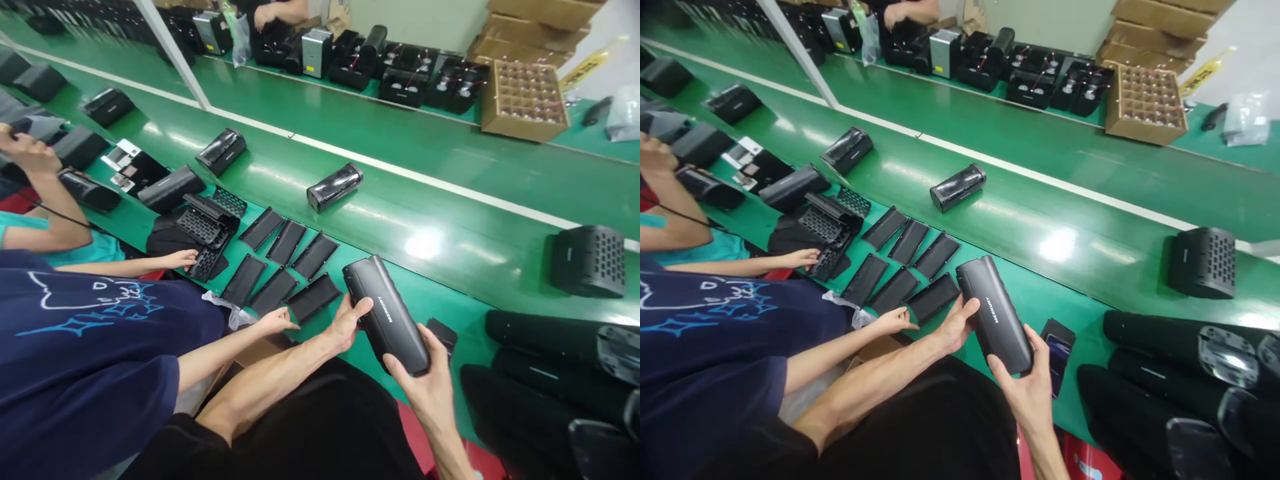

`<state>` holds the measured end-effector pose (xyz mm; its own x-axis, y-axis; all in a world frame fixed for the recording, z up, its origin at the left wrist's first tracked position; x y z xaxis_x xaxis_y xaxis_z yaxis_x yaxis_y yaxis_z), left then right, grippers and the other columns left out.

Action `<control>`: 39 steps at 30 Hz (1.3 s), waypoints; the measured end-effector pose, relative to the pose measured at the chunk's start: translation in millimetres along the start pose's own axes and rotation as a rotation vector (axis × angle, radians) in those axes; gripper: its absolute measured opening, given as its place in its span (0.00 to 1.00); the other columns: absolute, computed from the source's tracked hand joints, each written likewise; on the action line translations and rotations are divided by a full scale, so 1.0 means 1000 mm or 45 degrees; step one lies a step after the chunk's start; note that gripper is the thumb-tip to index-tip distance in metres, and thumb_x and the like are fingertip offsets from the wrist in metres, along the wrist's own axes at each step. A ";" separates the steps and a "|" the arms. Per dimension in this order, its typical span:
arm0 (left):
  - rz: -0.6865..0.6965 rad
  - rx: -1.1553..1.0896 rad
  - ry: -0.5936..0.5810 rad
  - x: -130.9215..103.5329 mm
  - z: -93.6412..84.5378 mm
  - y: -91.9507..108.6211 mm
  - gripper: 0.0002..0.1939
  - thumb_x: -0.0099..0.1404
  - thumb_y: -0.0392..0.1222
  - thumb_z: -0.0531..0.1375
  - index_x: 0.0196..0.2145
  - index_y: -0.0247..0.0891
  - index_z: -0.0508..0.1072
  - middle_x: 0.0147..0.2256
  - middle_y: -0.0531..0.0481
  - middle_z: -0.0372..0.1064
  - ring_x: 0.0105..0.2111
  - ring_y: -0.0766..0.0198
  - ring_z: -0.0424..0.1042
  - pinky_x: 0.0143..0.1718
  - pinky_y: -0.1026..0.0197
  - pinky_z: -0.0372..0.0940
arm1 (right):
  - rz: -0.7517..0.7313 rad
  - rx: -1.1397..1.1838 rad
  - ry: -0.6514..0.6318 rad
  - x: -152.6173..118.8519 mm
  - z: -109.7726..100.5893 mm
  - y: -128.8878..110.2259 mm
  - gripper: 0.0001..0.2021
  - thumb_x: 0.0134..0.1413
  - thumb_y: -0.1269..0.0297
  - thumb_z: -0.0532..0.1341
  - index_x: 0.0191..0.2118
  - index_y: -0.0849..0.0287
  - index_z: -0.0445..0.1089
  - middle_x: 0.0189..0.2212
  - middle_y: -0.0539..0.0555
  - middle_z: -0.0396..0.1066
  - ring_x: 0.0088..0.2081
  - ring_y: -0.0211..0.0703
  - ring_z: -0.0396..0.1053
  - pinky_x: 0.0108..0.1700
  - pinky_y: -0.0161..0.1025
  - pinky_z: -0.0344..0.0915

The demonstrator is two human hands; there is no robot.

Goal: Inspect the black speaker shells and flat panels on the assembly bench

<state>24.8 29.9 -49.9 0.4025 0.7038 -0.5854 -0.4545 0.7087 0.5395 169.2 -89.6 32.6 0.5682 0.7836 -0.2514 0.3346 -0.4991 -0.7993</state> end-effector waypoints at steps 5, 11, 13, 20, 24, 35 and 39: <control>-0.043 0.329 -0.396 -0.009 -0.022 0.052 0.52 0.46 0.54 0.79 0.67 0.47 0.68 0.63 0.41 0.68 0.63 0.41 0.64 0.65 0.43 0.57 | 0.117 0.132 -0.347 -0.011 -0.040 0.031 0.42 0.48 0.41 0.72 0.65 0.53 0.64 0.59 0.61 0.70 0.56 0.64 0.71 0.53 0.49 0.69; -0.169 0.650 -0.640 -0.027 -0.033 0.059 0.51 0.49 0.46 0.76 0.69 0.44 0.66 0.58 0.41 0.69 0.60 0.39 0.66 0.65 0.42 0.55 | 0.087 0.187 -0.397 -0.034 -0.037 0.047 0.41 0.51 0.41 0.71 0.66 0.50 0.60 0.65 0.62 0.65 0.66 0.66 0.62 0.64 0.53 0.60; -0.132 0.629 -0.556 -0.033 -0.039 0.051 0.49 0.49 0.47 0.76 0.67 0.44 0.66 0.55 0.43 0.70 0.56 0.42 0.68 0.62 0.44 0.58 | 0.114 0.210 -0.337 -0.045 -0.033 0.051 0.40 0.54 0.42 0.70 0.68 0.49 0.59 0.68 0.62 0.63 0.67 0.66 0.60 0.64 0.53 0.60; -0.201 0.542 -0.281 -0.039 -0.052 0.028 0.44 0.48 0.47 0.74 0.62 0.42 0.70 0.50 0.46 0.73 0.53 0.47 0.68 0.60 0.49 0.58 | 0.309 0.239 -0.378 -0.058 -0.025 0.077 0.35 0.58 0.40 0.67 0.66 0.47 0.61 0.61 0.60 0.68 0.58 0.64 0.68 0.56 0.52 0.67; -0.323 0.525 -0.150 -0.043 -0.057 0.023 0.41 0.49 0.46 0.73 0.61 0.43 0.71 0.51 0.47 0.74 0.56 0.47 0.68 0.63 0.48 0.56 | 0.330 0.311 -0.430 -0.056 -0.020 0.078 0.40 0.56 0.38 0.67 0.69 0.43 0.57 0.67 0.59 0.62 0.65 0.65 0.62 0.63 0.55 0.61; -0.291 0.624 -0.072 -0.017 -0.048 0.029 0.45 0.54 0.62 0.74 0.66 0.46 0.70 0.58 0.43 0.73 0.61 0.44 0.67 0.64 0.46 0.59 | 0.760 1.045 -0.167 -0.042 0.007 0.079 0.33 0.42 0.49 0.79 0.56 0.43 0.72 0.48 0.52 0.78 0.47 0.55 0.76 0.48 0.48 0.72; -0.123 0.270 -0.031 -0.017 -0.033 0.019 0.60 0.45 0.63 0.79 0.70 0.52 0.60 0.60 0.43 0.71 0.58 0.47 0.70 0.55 0.50 0.67 | 0.920 1.379 -0.089 -0.042 0.027 0.075 0.28 0.42 0.50 0.78 0.51 0.45 0.75 0.45 0.52 0.82 0.49 0.63 0.79 0.52 0.61 0.74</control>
Point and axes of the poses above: each hand's wrist, its own x-axis towards the middle knuckle, its own z-axis out of the palm, y = z × x, the point moved 6 cm from there along x, towards the middle knuckle
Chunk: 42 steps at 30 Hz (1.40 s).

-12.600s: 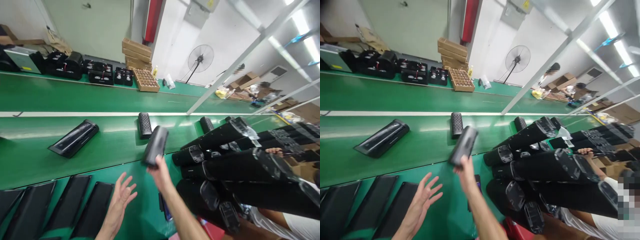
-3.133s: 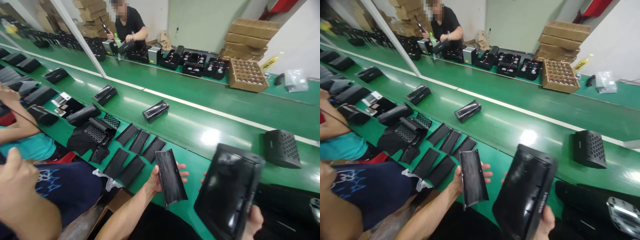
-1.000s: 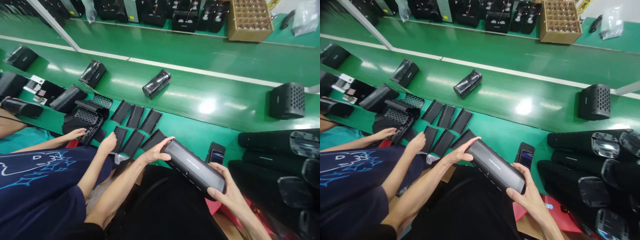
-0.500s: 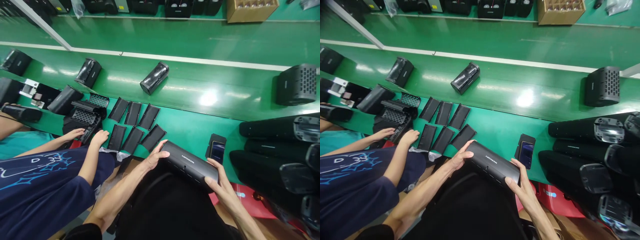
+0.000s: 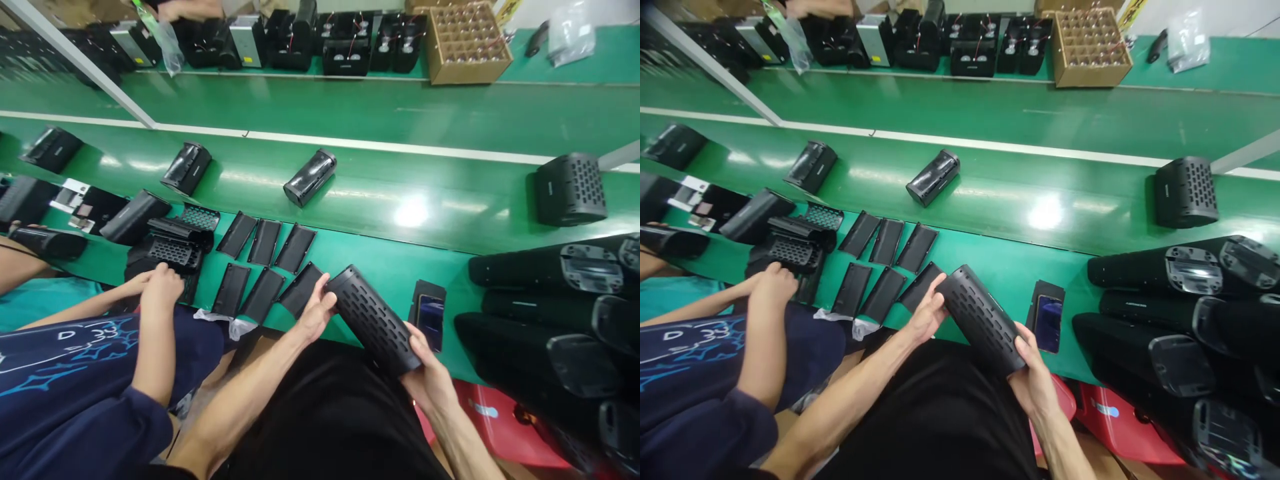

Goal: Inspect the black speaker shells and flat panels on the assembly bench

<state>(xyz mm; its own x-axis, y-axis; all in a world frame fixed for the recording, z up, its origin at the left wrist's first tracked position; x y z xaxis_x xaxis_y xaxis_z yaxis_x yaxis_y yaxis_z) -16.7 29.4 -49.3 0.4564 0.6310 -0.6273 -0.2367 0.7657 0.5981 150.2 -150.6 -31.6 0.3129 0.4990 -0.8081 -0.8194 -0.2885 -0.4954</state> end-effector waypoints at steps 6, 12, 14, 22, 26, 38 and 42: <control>0.126 -0.086 -0.007 0.010 0.023 -0.011 0.47 0.44 0.61 0.80 0.58 0.44 0.72 0.52 0.44 0.77 0.52 0.50 0.75 0.54 0.50 0.69 | 0.024 0.263 -0.068 0.000 0.022 0.015 0.19 0.50 0.53 0.76 0.49 0.44 0.77 0.47 0.50 0.82 0.48 0.62 0.80 0.56 0.70 0.72; 0.141 0.111 0.020 0.025 0.028 0.003 0.42 0.45 0.63 0.78 0.51 0.38 0.74 0.47 0.42 0.79 0.47 0.50 0.77 0.48 0.53 0.71 | 0.066 0.240 -0.142 -0.003 0.025 0.023 0.16 0.55 0.48 0.73 0.48 0.45 0.78 0.50 0.52 0.82 0.51 0.62 0.78 0.56 0.70 0.71; 0.144 0.187 -0.046 0.030 0.032 0.015 0.42 0.46 0.64 0.77 0.52 0.37 0.74 0.49 0.41 0.79 0.50 0.48 0.76 0.50 0.52 0.70 | 0.056 0.130 -0.235 -0.002 0.023 0.022 0.16 0.55 0.48 0.73 0.47 0.45 0.79 0.48 0.52 0.82 0.49 0.60 0.78 0.57 0.66 0.71; 0.002 1.282 -0.830 0.036 0.097 0.056 0.40 0.47 0.62 0.78 0.55 0.46 0.77 0.54 0.46 0.78 0.56 0.41 0.74 0.55 0.49 0.67 | -0.242 -0.456 -0.176 0.034 0.016 -0.065 0.34 0.51 0.34 0.70 0.62 0.39 0.71 0.66 0.57 0.69 0.64 0.66 0.68 0.60 0.63 0.67; -0.040 1.497 -0.933 0.031 0.107 0.039 0.35 0.38 0.60 0.80 0.44 0.45 0.82 0.37 0.48 0.81 0.42 0.41 0.80 0.49 0.48 0.69 | -0.139 -0.775 -0.375 0.029 0.036 -0.069 0.35 0.51 0.39 0.73 0.63 0.43 0.73 0.67 0.55 0.69 0.67 0.65 0.64 0.68 0.59 0.59; -0.179 0.726 -0.507 -0.056 -0.011 0.050 0.40 0.57 0.58 0.72 0.64 0.48 0.66 0.57 0.43 0.69 0.51 0.47 0.71 0.49 0.54 0.65 | -0.342 -0.816 -0.219 -0.034 -0.022 -0.030 0.41 0.51 0.42 0.73 0.69 0.40 0.63 0.70 0.55 0.62 0.69 0.66 0.59 0.68 0.54 0.57; -0.088 0.876 -0.498 -0.072 0.003 0.056 0.40 0.56 0.55 0.73 0.63 0.47 0.66 0.51 0.46 0.68 0.47 0.50 0.68 0.47 0.56 0.63 | -0.334 -0.908 -0.243 -0.044 -0.019 -0.034 0.40 0.52 0.43 0.72 0.68 0.42 0.63 0.72 0.55 0.60 0.70 0.67 0.57 0.69 0.56 0.55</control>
<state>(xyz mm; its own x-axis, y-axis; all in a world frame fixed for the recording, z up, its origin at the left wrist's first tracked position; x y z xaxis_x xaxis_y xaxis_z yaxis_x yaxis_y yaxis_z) -60.3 26.6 31.3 0.7493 0.3973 -0.5299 0.3281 0.4723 0.8181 173.1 -178.0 14.6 0.3129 0.7365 -0.5997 -0.2035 -0.5648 -0.7997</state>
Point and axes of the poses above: each hand's wrist, its own x-axis towards the middle knuckle, its own z-axis out of the palm, y = z × x, the point moved 6 cm from there along x, towards the middle knuckle
